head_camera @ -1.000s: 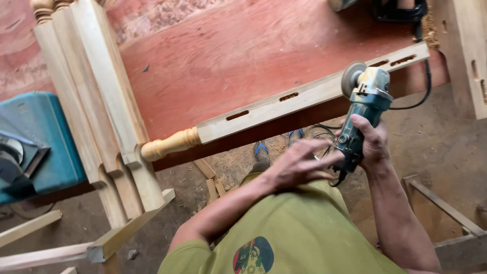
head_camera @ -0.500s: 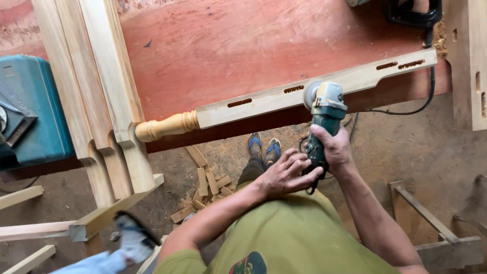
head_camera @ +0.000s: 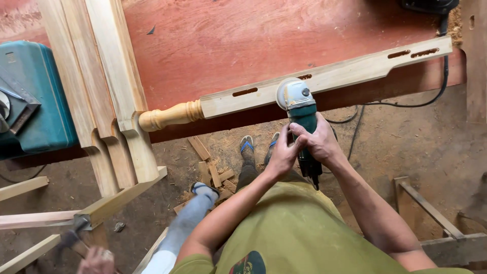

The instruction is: The person uses a handheld router to carve a decorative groove along the length of a wooden post. They then switch to an angle grinder to smooth the carved surface and the edges of the post.

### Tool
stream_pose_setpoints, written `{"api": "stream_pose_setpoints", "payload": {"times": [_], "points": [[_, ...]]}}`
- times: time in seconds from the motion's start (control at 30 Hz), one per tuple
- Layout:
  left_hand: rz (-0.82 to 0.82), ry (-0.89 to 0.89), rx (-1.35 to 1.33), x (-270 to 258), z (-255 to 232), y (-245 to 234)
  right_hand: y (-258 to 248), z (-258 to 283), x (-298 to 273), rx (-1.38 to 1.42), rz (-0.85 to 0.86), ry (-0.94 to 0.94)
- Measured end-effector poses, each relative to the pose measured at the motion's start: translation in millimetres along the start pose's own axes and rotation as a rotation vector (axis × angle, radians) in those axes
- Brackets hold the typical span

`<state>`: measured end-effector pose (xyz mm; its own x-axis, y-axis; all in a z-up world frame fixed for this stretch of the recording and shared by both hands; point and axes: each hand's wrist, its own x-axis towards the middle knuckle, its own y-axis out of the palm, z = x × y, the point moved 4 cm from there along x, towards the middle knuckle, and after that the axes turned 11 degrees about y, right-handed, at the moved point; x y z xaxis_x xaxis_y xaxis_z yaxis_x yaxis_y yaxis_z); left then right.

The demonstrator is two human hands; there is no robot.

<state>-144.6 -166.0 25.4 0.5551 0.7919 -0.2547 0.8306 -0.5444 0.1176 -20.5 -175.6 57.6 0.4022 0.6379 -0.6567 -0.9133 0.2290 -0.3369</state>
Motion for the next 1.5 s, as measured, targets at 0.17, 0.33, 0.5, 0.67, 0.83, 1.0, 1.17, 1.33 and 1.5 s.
{"api": "stream_pose_setpoints", "payload": {"times": [0.17, 0.33, 0.5, 0.67, 0.83, 1.0, 1.17, 1.33, 1.5], "points": [[-0.128, -0.165, -0.141, 12.0, 1.2, 9.3, 5.4, -5.8, 2.3, -0.021, -0.007, -0.027], [-0.184, -0.174, -0.173, 11.4, 19.8, 4.4, 12.6, 8.3, -6.7, -0.039, -0.009, 0.003], [-0.203, -0.177, -0.149, -0.6, -8.8, -9.3, 25.4, 11.1, -10.3, -0.071, 0.009, -0.008], [-0.227, -0.191, -0.147, -10.5, -10.6, -24.0, 38.9, 17.4, -16.8, -0.099, 0.024, 0.014], [-0.287, -0.185, -0.177, -20.8, -8.7, -34.0, 59.0, 13.2, -14.4, -0.102, 0.054, 0.039], [-0.347, -0.099, -0.241, -31.7, -33.1, -42.1, 77.0, 3.9, -7.4, -0.107, 0.107, 0.089], [-0.385, -0.105, -0.273, -42.6, -32.3, -53.4, 89.0, 17.4, -17.7, -0.144, 0.152, 0.151], [-0.436, -0.1, -0.267, -48.2, -21.4, -66.9, 103.9, 36.2, -31.7, -0.163, 0.174, 0.146], [-0.507, -0.02, -0.33, -61.3, -97.0, -78.5, 121.7, 42.3, -36.2, -0.176, 0.256, 0.102]]}}
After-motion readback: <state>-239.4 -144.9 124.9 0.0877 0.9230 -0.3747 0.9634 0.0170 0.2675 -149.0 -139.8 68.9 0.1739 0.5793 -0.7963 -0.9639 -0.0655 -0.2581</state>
